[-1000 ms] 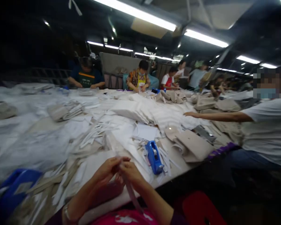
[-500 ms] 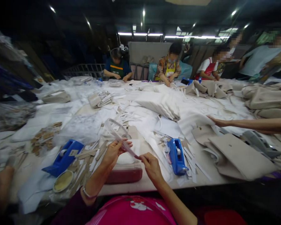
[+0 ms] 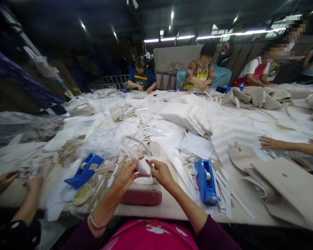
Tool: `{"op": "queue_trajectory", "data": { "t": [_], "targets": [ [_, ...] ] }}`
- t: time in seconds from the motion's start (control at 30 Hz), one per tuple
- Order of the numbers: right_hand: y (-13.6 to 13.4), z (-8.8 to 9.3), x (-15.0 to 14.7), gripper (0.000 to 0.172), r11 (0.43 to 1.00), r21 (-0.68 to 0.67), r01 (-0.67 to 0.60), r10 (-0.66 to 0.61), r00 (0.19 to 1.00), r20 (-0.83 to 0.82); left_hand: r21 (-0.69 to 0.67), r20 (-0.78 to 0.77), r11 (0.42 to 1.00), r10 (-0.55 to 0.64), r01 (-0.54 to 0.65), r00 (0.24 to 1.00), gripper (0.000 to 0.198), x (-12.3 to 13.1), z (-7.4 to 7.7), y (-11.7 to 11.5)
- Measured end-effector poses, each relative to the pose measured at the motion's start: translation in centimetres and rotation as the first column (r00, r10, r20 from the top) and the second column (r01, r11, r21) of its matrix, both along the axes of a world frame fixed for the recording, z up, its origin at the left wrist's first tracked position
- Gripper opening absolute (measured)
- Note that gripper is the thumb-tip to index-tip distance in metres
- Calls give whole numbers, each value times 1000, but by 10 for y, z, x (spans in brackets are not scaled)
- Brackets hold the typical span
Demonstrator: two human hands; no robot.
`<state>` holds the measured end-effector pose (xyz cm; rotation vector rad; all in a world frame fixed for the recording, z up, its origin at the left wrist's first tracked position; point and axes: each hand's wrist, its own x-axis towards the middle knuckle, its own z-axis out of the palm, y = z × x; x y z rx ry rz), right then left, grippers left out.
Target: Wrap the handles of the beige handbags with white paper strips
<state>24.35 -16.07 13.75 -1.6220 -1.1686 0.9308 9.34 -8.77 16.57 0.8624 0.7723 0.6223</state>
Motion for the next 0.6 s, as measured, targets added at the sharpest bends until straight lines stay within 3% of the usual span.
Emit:
{"op": "queue_trajectory", "data": {
  "t": [0.07, 0.17, 0.4, 0.47, 0.6],
  "targets": [
    [0, 3, 0, 30, 992, 107, -62, 36, 974, 225, -64, 4, 998, -29, 30, 1000, 44, -4, 1, 3],
    [0, 1, 0, 33, 970, 182, -160, 82, 923, 376, -145, 23, 986, -85, 87, 996, 39, -10, 0, 4],
    [7, -5, -4, 31, 931, 227, -287, 205, 923, 325, -182, 117, 980, -64, 85, 991, 36, -16, -8, -6],
    [5, -4, -8, 27, 937, 248, -248, 194, 956, 220, -140, 99, 990, -12, 26, 995, 38, -14, -11, -10],
    [-4, 4, -13, 21, 970, 240, 39, -56, 996, 65, 22, 11, 991, 130, -130, 991, 36, -10, -16, -21]
  ]
}}
